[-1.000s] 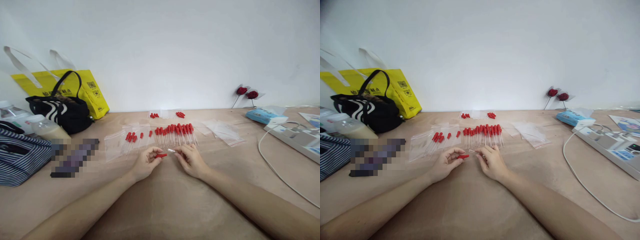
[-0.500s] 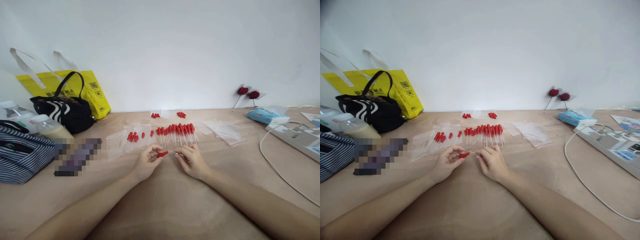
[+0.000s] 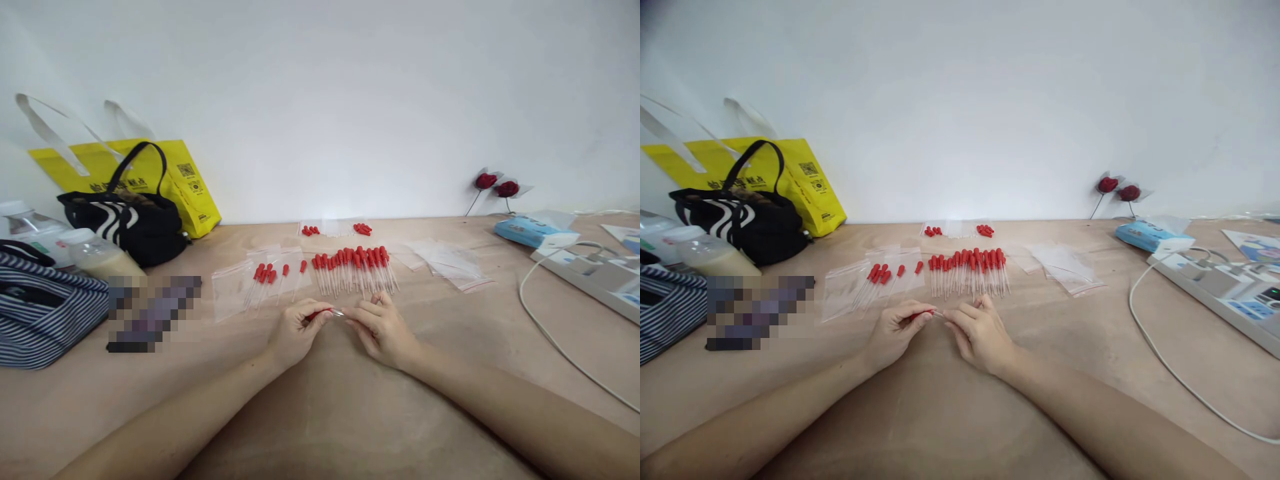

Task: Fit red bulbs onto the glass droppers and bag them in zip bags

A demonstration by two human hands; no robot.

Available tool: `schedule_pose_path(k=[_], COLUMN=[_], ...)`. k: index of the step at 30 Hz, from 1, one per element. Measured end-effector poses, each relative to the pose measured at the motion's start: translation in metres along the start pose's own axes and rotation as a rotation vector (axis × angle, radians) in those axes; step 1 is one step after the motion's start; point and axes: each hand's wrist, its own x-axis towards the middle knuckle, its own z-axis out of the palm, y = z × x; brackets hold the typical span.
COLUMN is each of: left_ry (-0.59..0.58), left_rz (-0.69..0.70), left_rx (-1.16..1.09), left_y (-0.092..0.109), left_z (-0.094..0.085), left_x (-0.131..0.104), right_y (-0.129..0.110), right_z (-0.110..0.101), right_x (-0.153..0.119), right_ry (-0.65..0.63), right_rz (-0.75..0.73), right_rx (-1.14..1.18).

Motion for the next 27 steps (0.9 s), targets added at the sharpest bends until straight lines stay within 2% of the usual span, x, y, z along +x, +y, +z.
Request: schedule_pose_path(k=[11, 16, 19, 23, 27], left_ry=[-0.029, -0.033, -0.014, -0.012, -0.04], left_rz=[0.213, 0.313, 0.339, 0.338, 0.338], left_rx=[0.331, 0.428, 0.433, 0.429, 0.388], left_y=[0.005, 0.008, 0.009, 0.004, -0.004], left_z=[0.0, 0.002, 0.002, -0.002, -0.007], left_x=[-0.007, -0.008, -0.007, -0.004, -0.004], right_y=[0.0, -0.002, 0.003, 0.014, 0.017], right_z=[-0.006, -0.006, -0.005, -0.005, -0.006], right_x=[0.003, 0.003, 0.003, 0.003, 0.0], right_ry=[0.04, -0.01, 0.008, 0.077, 0.044], right_rz=[-0.215, -0.206, -0.209, -0.175, -0.143], right_rx=[-0.202, -0.169, -0.093, -0.02, -0.02])
